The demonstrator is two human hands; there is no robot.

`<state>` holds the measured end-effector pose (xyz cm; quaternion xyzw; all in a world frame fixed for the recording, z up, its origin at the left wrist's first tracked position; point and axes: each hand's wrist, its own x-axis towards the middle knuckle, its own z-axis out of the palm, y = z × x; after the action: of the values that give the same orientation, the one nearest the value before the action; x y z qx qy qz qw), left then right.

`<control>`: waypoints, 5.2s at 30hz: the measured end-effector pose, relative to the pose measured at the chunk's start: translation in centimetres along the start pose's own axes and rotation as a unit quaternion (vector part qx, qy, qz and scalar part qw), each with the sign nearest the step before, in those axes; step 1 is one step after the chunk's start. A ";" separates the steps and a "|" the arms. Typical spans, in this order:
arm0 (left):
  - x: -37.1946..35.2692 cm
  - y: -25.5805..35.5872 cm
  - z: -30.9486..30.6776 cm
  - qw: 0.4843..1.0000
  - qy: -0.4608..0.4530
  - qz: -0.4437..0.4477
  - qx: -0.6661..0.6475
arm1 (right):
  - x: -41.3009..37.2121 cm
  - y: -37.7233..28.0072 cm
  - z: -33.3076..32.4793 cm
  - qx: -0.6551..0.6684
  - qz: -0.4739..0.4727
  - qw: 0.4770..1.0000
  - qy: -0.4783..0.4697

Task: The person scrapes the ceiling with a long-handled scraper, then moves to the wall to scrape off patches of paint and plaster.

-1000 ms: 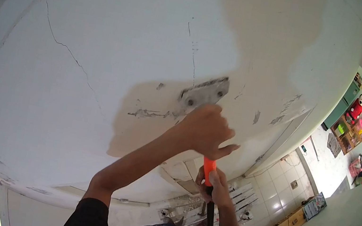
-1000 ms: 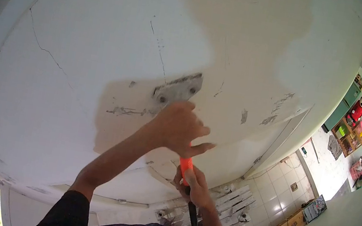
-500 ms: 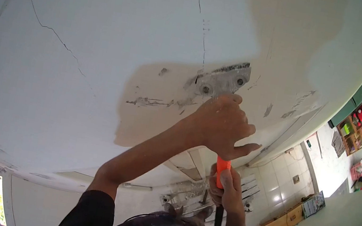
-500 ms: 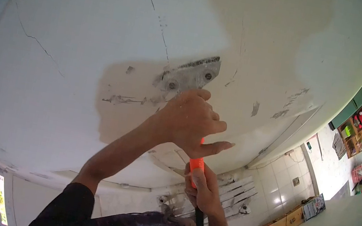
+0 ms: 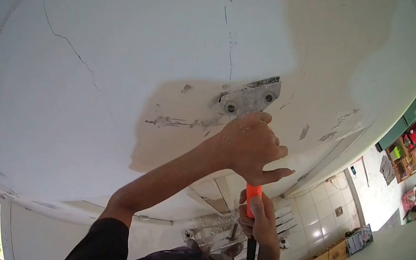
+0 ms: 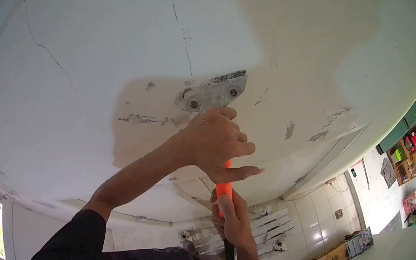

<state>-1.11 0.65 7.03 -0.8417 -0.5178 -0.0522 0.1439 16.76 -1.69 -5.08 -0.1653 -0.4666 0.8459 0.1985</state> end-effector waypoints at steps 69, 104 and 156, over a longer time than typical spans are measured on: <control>1.1 -0.8 -0.5 0.999 0.017 -0.003 -0.028 | 0.8 -2.0 0.1 -0.038 -0.017 0.999 0.021; 1.9 -1.8 -2.8 0.998 0.057 -0.012 -0.009 | 2.7 -3.1 -0.3 -0.042 -0.026 0.999 -0.015; -0.6 -1.4 -6.7 0.995 -0.016 -0.093 0.013 | 3.1 -4.1 2.4 -0.087 -0.020 0.996 -0.027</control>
<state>-2.22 -1.27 13.48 -0.7889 -0.5965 -0.0452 0.1407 13.72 0.13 -0.64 -0.1495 -0.5466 0.8022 0.1881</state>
